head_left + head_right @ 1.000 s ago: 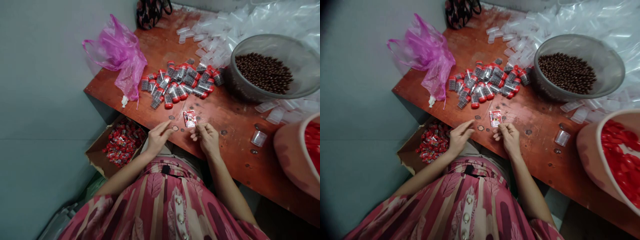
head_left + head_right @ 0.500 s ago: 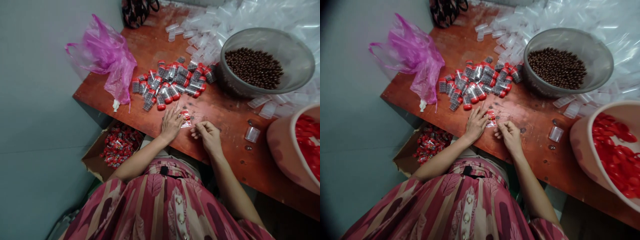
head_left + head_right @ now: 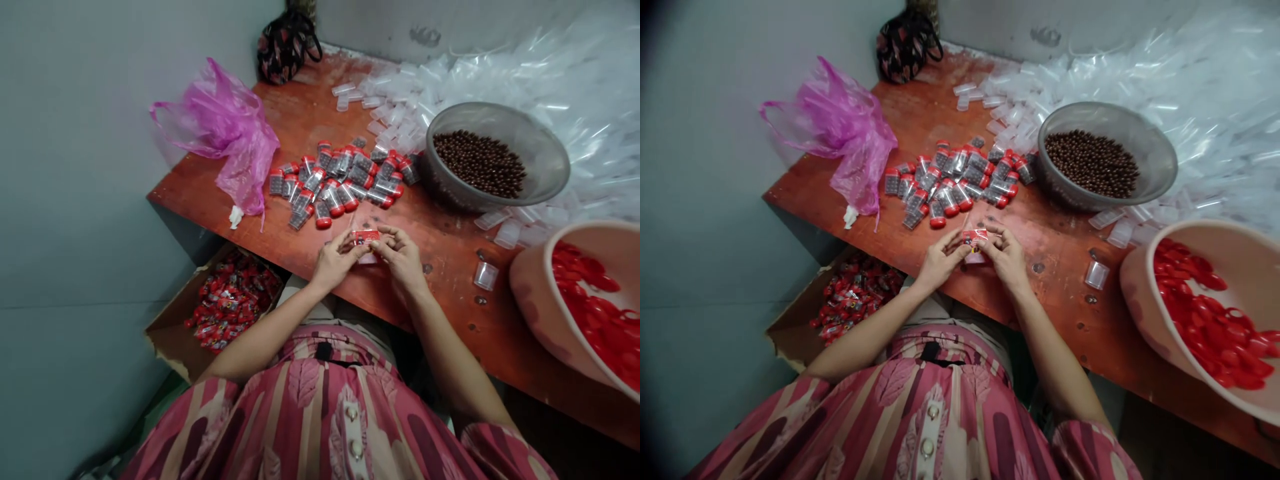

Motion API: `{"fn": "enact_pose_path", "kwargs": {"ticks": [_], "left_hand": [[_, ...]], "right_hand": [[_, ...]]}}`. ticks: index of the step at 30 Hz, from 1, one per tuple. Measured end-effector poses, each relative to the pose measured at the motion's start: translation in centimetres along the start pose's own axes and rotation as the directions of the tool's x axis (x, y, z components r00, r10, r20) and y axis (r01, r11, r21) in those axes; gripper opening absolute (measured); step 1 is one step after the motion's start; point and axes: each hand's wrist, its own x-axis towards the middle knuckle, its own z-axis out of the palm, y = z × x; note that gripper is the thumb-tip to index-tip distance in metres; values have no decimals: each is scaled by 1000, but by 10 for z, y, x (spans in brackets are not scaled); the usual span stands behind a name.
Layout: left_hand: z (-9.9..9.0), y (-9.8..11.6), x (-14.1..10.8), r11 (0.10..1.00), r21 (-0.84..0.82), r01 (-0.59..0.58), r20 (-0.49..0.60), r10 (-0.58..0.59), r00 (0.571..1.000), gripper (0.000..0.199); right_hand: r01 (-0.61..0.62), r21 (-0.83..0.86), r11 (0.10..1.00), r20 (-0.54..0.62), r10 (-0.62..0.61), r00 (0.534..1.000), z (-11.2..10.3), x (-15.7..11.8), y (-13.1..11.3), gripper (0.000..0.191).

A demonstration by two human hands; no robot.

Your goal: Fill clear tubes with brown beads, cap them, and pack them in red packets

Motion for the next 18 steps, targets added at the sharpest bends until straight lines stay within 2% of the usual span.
{"fn": "enact_pose_path", "kwargs": {"ticks": [3, 5, 6, 7, 9, 11, 13, 15, 17, 18], "left_hand": [[-4, 4, 2, 923, -277, 266, 119, -242, 963, 37], [-6, 5, 3, 848, -400, 347, 111, -331, 937, 38], [-7, 6, 3, 819, -440, 368, 99, -363, 927, 39], [-7, 6, 4, 800, -465, 379, 87, -385, 919, 40], [-9, 7, 3, 780, -491, 387, 67, -409, 910, 40], [-11, 8, 3, 769, -506, 391, 52, -425, 904, 40], [-12, 9, 4, 754, -522, 399, 39, -447, 894, 39], [-15, 11, 5, 727, -548, 414, 34, -476, 879, 37], [-18, 12, 6, 689, -576, 439, 47, -509, 860, 33], [-20, 13, 7, 671, -589, 450, 53, -524, 850, 31]], "right_hand": [[-39, -104, 994, 113, 51, 992, 2, 7, -8, 42], [1, -274, 962, 99, 27, 995, -2, 18, -14, 37], [50, -392, 919, 51, -32, 998, -5, 27, -17, 35], [103, -523, 846, -5, -124, 992, -8, 37, -21, 33], [162, -770, 617, -64, -328, 943, -16, 61, -28, 31], [160, -909, 384, -18, -420, 907, -22, 88, -33, 32], [194, -961, 199, 101, -401, 910, -24, 112, -36, 37], [277, -960, 46, 248, -324, 913, -23, 130, -37, 37], [381, -923, -48, 380, -249, 891, -25, 137, -36, 37], [432, -899, -66, 435, -229, 871, -27, 137, -35, 38]]}}
